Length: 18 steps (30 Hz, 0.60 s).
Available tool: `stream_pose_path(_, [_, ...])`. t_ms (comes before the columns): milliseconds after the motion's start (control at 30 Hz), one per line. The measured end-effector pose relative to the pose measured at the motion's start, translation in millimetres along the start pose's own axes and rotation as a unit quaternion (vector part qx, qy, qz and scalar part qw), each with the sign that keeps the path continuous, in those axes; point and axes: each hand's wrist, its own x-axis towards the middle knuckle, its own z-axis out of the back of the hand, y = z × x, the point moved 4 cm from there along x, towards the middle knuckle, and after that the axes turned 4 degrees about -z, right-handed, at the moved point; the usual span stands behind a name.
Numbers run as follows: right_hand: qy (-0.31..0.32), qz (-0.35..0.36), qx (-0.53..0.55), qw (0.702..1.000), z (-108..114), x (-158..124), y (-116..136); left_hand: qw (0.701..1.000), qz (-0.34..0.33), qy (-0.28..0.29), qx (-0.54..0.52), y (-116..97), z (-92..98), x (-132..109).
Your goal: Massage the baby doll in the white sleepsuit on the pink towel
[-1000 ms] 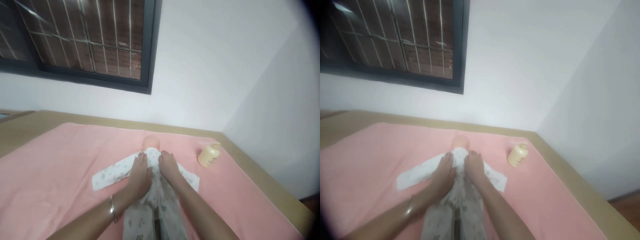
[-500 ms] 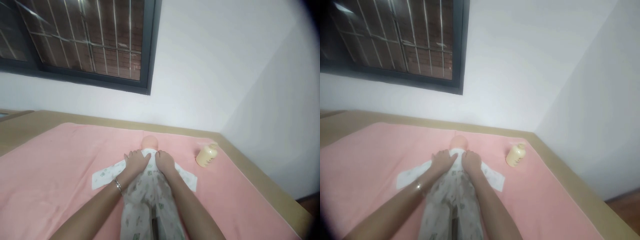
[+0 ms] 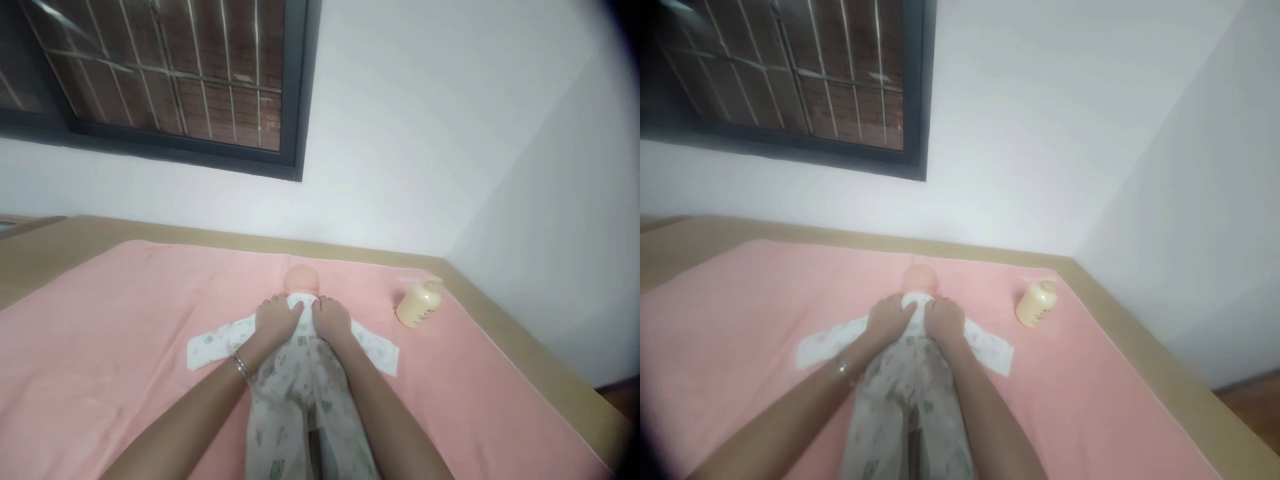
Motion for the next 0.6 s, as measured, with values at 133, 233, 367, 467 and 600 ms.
stream_pose_path(133, [0.01, -0.002, 0.02, 1.0, -0.7, 1.9, -0.9, 1.0, -0.003, 0.015, -0.013, 1.3, -0.6, 1.3])
stream_pose_path(233, [0.016, -0.003, 0.029, 0.999, -2.1, 2.3, -2.3, 1.0, -0.005, 0.014, -0.016, 2.0, -1.1, 1.7])
stream_pose_path(367, [0.022, 0.009, 0.04, 0.999, -4.2, 2.8, -4.9, 1.0, -0.013, 0.01, -0.018, 3.0, -0.8, 1.7])
stream_pose_path(467, [0.026, 0.022, 0.045, 0.998, -3.0, 4.8, -4.9, 1.0, -0.011, 0.007, -0.006, 3.3, 1.2, 0.5])
stream_pose_path(600, [0.001, 0.026, 0.037, 0.999, 5.0, 0.3, -2.7, 0.999, -0.034, -0.021, 0.005, 0.2, 8.2, -4.6])
